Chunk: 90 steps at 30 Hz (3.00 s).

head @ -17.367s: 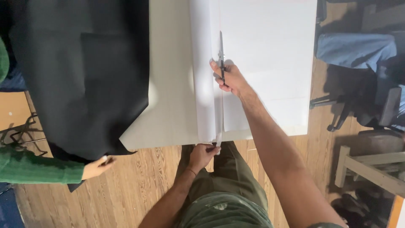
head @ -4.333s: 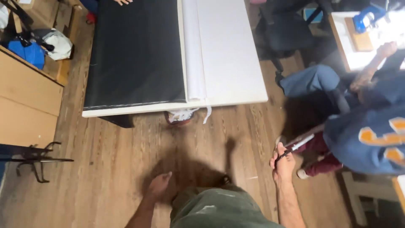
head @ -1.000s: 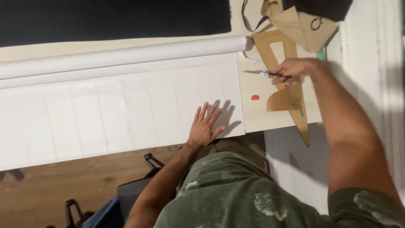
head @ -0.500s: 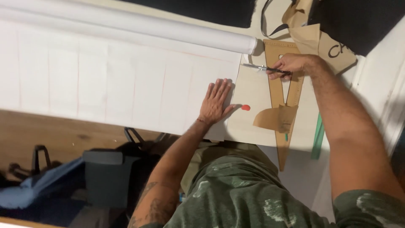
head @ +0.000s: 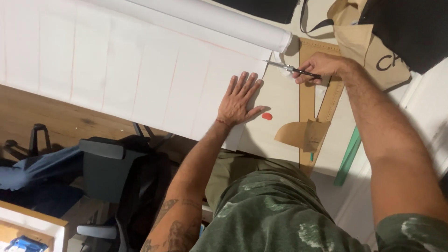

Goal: Cutting strips of paper from a roll along marked lines using scissors

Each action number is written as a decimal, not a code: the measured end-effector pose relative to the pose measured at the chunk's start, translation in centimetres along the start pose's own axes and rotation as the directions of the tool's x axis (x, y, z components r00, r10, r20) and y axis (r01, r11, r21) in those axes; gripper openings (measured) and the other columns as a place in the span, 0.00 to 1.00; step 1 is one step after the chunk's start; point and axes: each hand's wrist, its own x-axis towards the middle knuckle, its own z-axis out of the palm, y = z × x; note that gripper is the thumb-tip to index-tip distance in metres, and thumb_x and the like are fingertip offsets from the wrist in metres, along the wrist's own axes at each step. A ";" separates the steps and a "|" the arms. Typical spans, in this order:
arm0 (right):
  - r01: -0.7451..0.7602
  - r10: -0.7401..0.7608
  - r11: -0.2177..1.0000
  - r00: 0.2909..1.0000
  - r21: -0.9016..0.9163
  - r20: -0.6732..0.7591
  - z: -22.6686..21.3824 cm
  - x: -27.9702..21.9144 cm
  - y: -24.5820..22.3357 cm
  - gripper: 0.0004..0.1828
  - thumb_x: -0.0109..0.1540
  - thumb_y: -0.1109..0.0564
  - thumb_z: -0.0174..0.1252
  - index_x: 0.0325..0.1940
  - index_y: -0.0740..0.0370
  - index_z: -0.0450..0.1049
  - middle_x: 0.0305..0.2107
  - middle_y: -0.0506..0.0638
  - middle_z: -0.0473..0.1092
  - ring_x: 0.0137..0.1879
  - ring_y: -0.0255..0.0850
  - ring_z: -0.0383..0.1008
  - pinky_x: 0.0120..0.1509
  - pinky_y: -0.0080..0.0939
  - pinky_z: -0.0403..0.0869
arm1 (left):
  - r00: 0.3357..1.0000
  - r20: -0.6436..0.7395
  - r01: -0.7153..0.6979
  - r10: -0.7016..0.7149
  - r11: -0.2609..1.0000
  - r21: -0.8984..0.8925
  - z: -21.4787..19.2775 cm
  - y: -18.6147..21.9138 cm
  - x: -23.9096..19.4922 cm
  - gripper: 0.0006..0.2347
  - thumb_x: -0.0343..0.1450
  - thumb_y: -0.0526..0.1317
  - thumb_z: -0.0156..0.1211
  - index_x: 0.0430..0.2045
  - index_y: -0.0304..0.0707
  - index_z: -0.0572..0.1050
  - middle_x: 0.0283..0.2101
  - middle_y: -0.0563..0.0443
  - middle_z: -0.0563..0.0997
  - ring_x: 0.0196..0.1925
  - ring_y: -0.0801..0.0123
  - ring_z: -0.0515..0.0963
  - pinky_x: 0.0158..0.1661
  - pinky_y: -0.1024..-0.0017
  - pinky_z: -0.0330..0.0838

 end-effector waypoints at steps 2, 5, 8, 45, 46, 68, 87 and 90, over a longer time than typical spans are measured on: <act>0.020 -0.020 1.000 1.000 -0.016 0.015 -0.4 0.6 0.5 0.25 0.51 0.56 0.79 0.48 0.71 0.80 0.15 0.52 0.72 0.13 0.37 0.65 0.20 0.34 0.61 | 1.000 -0.029 -0.006 0.006 1.000 0.005 0.1 -0.1 0.2 0.39 0.69 0.76 0.39 0.74 0.60 0.54 0.78 0.55 0.53 0.81 0.59 0.48 0.77 0.54 0.38; 0.037 -0.036 0.999 0.999 -0.023 0.037 -0.5 0.3 0.0 0.26 0.51 0.56 0.79 0.48 0.70 0.80 0.15 0.51 0.71 0.13 0.35 0.64 0.21 0.33 0.61 | 0.999 -0.049 -0.007 0.006 1.000 -0.012 0.2 -0.2 0.2 0.39 0.70 0.76 0.39 0.74 0.60 0.55 0.78 0.55 0.53 0.81 0.59 0.48 0.77 0.54 0.38; 0.073 -0.071 0.997 0.996 -0.036 0.046 -0.9 1.1 1.4 0.25 0.51 0.54 0.79 0.47 0.70 0.81 0.13 0.52 0.72 0.11 0.35 0.63 0.19 0.33 0.60 | 0.998 -0.056 -0.010 0.009 1.000 -0.024 -0.2 -0.1 0.1 0.39 0.70 0.75 0.40 0.74 0.59 0.55 0.78 0.55 0.54 0.81 0.60 0.47 0.77 0.55 0.37; 0.096 -0.096 0.995 0.995 0.004 0.025 2.3 2.8 -3.1 0.24 0.53 0.55 0.77 0.49 0.70 0.79 0.12 0.54 0.68 0.10 0.35 0.63 0.14 0.32 0.57 | 0.998 0.055 0.008 -0.006 0.999 -0.038 0.3 -0.4 0.1 0.42 0.67 0.78 0.35 0.75 0.59 0.52 0.79 0.56 0.50 0.82 0.58 0.42 0.78 0.52 0.33; 0.087 -0.087 0.996 0.996 -0.014 0.019 2.5 2.8 -3.5 0.25 0.53 0.55 0.77 0.49 0.71 0.78 0.12 0.55 0.69 0.10 0.35 0.63 0.15 0.32 0.57 | 0.999 0.048 0.009 -0.007 0.999 -0.037 0.3 -0.4 0.1 0.42 0.67 0.78 0.35 0.75 0.59 0.52 0.79 0.56 0.50 0.82 0.58 0.42 0.77 0.52 0.33; -0.253 0.215 0.940 0.960 -0.228 -0.179 7.5 -0.5 -15.4 0.19 0.59 0.50 0.72 0.49 0.63 0.82 0.15 0.48 0.64 0.17 0.33 0.55 0.26 0.34 0.60 | 0.999 -0.025 -0.035 0.035 0.999 -0.036 -1.5 -0.4 0.2 0.43 0.69 0.77 0.41 0.72 0.46 0.60 0.77 0.51 0.55 0.80 0.54 0.52 0.77 0.48 0.46; -0.257 0.192 0.871 0.962 -0.418 -0.192 8.3 1.0 -18.9 0.18 0.58 0.42 0.72 0.39 0.58 0.83 0.12 0.45 0.62 0.17 0.31 0.53 0.43 0.31 0.62 | 0.998 -0.047 -0.034 0.031 0.998 -0.055 -1.0 -0.7 0.0 0.43 0.69 0.76 0.40 0.72 0.44 0.60 0.77 0.50 0.53 0.80 0.52 0.51 0.77 0.48 0.46; -0.232 0.179 0.882 0.970 -0.410 -0.165 8.3 1.7 -19.3 0.18 0.58 0.42 0.72 0.39 0.58 0.83 0.13 0.45 0.62 0.18 0.32 0.54 0.39 0.32 0.61 | 0.995 -0.089 -0.040 0.035 0.998 -0.056 -1.0 -0.8 0.0 0.43 0.69 0.77 0.43 0.72 0.45 0.59 0.77 0.50 0.54 0.80 0.52 0.52 0.77 0.48 0.47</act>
